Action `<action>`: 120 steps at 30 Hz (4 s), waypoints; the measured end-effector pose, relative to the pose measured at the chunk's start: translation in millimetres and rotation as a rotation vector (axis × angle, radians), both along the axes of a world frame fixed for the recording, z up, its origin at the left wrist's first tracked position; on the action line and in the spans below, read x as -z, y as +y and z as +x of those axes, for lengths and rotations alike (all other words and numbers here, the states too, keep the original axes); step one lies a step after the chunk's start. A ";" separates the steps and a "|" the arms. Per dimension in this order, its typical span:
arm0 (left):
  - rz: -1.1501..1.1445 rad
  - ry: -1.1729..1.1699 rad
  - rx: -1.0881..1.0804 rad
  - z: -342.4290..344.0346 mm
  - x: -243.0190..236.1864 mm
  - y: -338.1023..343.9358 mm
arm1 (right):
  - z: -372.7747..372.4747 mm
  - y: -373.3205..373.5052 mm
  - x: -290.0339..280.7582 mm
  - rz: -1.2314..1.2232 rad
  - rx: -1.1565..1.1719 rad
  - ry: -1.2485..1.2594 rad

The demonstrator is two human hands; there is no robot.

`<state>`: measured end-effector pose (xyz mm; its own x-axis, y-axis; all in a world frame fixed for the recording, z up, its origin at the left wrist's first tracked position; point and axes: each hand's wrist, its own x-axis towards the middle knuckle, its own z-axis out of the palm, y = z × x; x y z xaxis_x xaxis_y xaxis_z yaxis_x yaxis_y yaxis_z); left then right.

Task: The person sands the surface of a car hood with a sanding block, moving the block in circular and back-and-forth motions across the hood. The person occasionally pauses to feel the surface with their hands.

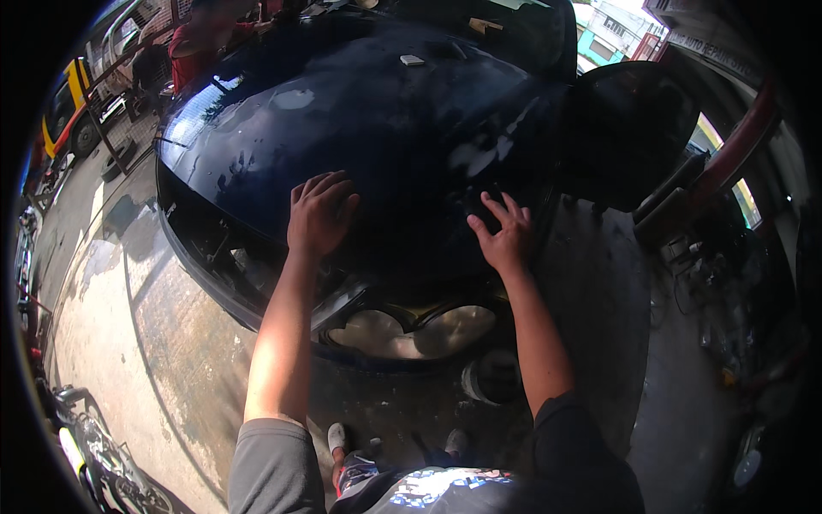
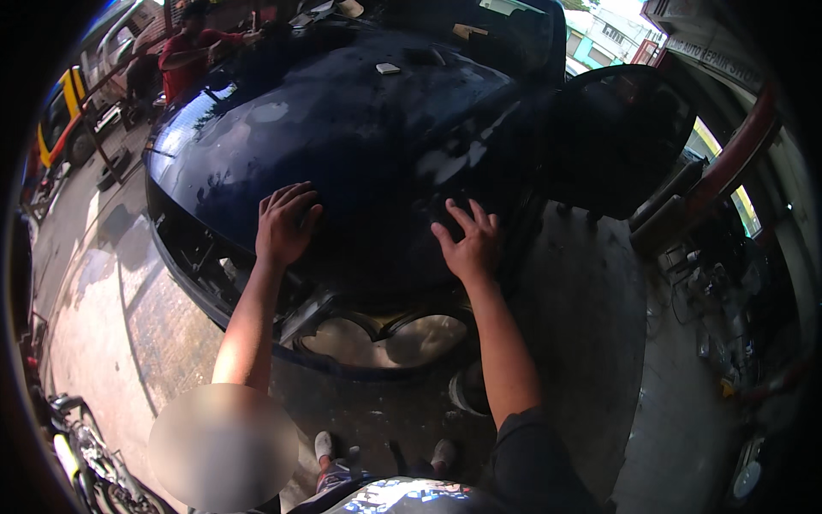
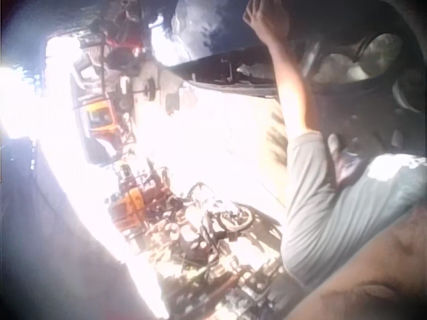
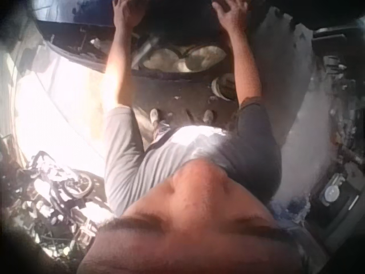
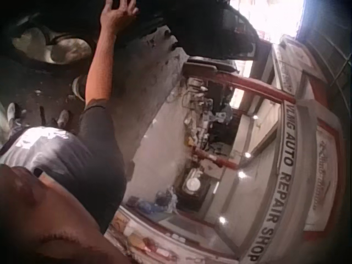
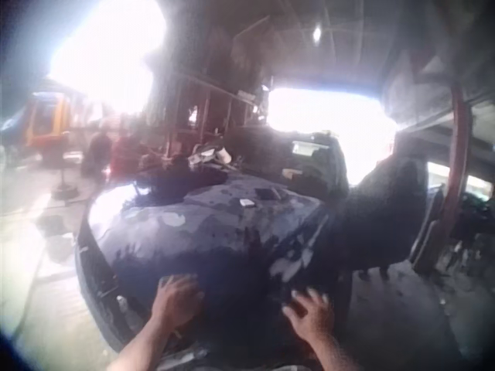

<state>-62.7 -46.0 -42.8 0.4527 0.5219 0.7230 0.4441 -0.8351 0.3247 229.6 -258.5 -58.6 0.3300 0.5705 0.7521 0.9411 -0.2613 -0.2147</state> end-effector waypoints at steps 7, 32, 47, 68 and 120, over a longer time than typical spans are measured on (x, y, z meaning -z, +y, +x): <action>0.032 0.031 -0.020 0.4 3.8 4.2 | -119.8 -21.6 15.7 -0.180 -0.125 0.016; -0.035 -0.033 0.005 -4.7 1.5 -0.9 | -45.3 2.7 3.7 -0.163 -0.049 -0.099; -0.110 -0.029 0.042 -6.5 3.2 -1.3 | -64.0 -20.5 7.7 -0.331 -0.318 -0.096; -0.158 -0.027 0.013 -6.3 0.8 -2.1 | -2.7 13.0 -17.2 -0.146 0.095 -0.062; -0.062 -0.091 -0.013 -3.9 3.5 1.3 | -73.8 -29.6 2.9 -0.312 -0.329 -0.174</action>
<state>-66.6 -44.7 -46.3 0.3793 0.5726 0.7268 0.4213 -0.8062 0.4153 155.8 -288.1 -61.5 -0.0208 0.8308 0.5562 0.9996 0.0288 -0.0057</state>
